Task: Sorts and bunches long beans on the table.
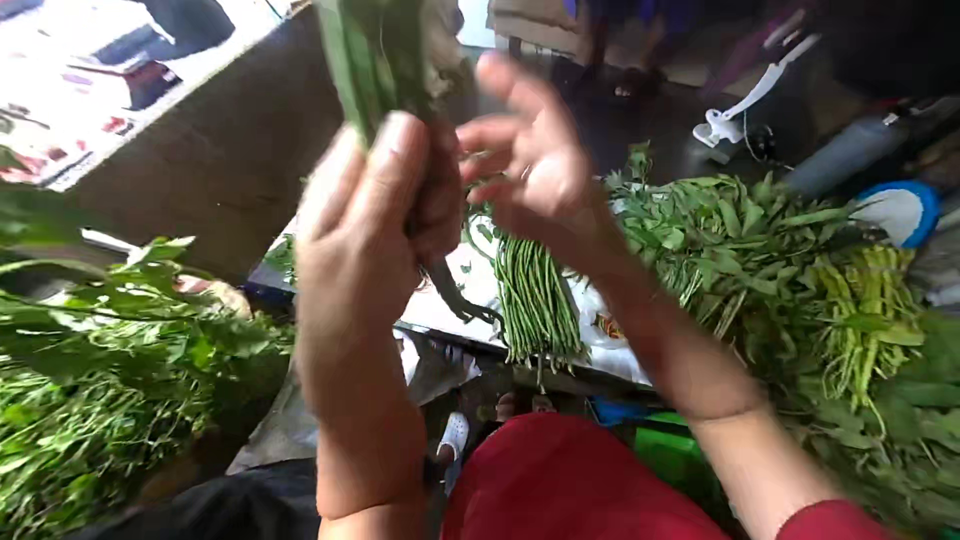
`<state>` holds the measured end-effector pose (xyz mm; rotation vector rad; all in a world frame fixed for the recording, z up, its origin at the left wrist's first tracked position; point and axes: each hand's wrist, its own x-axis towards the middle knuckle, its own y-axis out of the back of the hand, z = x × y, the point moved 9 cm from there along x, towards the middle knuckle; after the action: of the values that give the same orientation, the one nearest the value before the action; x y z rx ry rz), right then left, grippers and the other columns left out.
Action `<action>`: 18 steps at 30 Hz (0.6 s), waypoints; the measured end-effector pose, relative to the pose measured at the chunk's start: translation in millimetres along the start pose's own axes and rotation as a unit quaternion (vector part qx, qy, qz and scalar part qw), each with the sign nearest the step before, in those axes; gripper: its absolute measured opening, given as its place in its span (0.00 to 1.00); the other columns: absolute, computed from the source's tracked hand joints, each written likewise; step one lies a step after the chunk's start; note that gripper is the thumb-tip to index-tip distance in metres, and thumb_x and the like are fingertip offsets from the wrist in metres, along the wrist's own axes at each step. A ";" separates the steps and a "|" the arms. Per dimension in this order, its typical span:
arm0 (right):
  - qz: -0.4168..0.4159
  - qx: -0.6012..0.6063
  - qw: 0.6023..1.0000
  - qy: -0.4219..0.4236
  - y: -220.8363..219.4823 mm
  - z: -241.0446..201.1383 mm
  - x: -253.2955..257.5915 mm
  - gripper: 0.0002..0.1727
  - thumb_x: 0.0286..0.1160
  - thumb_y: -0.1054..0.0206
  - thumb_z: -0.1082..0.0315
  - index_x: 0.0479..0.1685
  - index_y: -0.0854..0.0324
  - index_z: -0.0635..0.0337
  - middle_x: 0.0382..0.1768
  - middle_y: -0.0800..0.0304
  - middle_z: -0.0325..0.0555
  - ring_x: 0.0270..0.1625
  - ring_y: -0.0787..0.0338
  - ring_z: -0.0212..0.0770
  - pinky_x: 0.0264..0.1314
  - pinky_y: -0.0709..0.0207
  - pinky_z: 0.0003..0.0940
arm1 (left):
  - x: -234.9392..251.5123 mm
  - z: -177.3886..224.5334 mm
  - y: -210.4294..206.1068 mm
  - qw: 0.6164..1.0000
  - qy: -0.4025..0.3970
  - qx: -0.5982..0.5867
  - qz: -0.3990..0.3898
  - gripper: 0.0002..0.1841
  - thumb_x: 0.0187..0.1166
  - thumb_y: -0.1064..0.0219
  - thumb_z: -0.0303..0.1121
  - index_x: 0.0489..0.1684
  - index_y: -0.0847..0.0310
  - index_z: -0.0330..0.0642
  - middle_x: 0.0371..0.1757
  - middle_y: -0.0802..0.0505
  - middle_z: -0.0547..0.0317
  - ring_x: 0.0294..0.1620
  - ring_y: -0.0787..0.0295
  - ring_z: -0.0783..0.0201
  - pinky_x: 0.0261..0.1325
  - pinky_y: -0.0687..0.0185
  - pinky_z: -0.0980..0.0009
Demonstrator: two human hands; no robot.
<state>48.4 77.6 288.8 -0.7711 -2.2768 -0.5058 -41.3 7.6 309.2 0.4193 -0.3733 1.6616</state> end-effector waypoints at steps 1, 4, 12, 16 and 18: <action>-0.018 0.031 0.999 -0.038 -26.4 18.7 -22.1 0.50 0.64 0.20 0.60 0.84 0.44 0.78 0.69 0.18 0.59 0.61 0.12 0.39 0.57 0.13 0.35 | -0.2 11.2 4.4 0.999 -0.015 -0.006 0.034 0.14 0.93 0.60 0.40 0.45 0.26 0.54 0.23 0.24 0.77 0.17 0.34 0.78 0.19 0.36 0.83; -0.124 0.068 0.973 -0.181 -123.9 92.4 -118.9 0.19 0.78 0.28 0.65 0.57 0.16 0.72 0.42 0.07 0.52 0.44 0.08 0.37 0.55 0.15 0.37 | -5.4 20.0 36.8 0.989 -0.111 -0.067 0.072 0.18 0.95 0.63 0.38 0.47 0.24 0.46 0.27 0.19 0.68 0.18 0.29 0.73 0.17 0.32 0.79; -0.273 -0.009 0.891 -0.363 -107.3 194.9 -226.7 0.36 0.63 0.19 0.66 0.74 0.23 0.71 0.67 0.16 0.68 0.69 0.15 0.58 0.74 0.24 0.52 | -30.3 -24.8 48.2 0.988 -0.016 0.090 0.128 0.06 0.92 0.49 0.42 0.46 0.27 0.59 0.30 0.14 0.79 0.22 0.18 0.76 0.24 0.16 0.79; -0.119 -0.237 0.814 -0.517 -9.2 256.3 -254.0 0.25 0.80 0.31 0.55 0.64 0.15 0.67 0.64 0.13 0.61 0.64 0.11 0.54 0.72 0.20 0.50 | -48.8 -106.0 55.3 0.982 0.120 0.069 0.126 0.10 0.92 0.52 0.42 0.44 0.26 0.55 0.21 0.23 0.74 0.12 0.35 0.76 0.14 0.34 0.80; -0.140 -0.324 0.764 -0.539 -0.1 270.8 -265.2 0.23 0.86 0.38 0.56 0.61 0.15 0.69 0.63 0.14 0.62 0.67 0.13 0.57 0.74 0.23 0.53 | -53.6 -141.0 48.2 0.982 0.147 0.044 0.114 0.11 0.92 0.53 0.42 0.43 0.26 0.53 0.19 0.26 0.72 0.11 0.38 0.77 0.14 0.37 0.81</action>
<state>79.6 120.6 -86.5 -1.2889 -3.3646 -1.2974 -91.2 21.5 159.5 0.1964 -0.1306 1.9367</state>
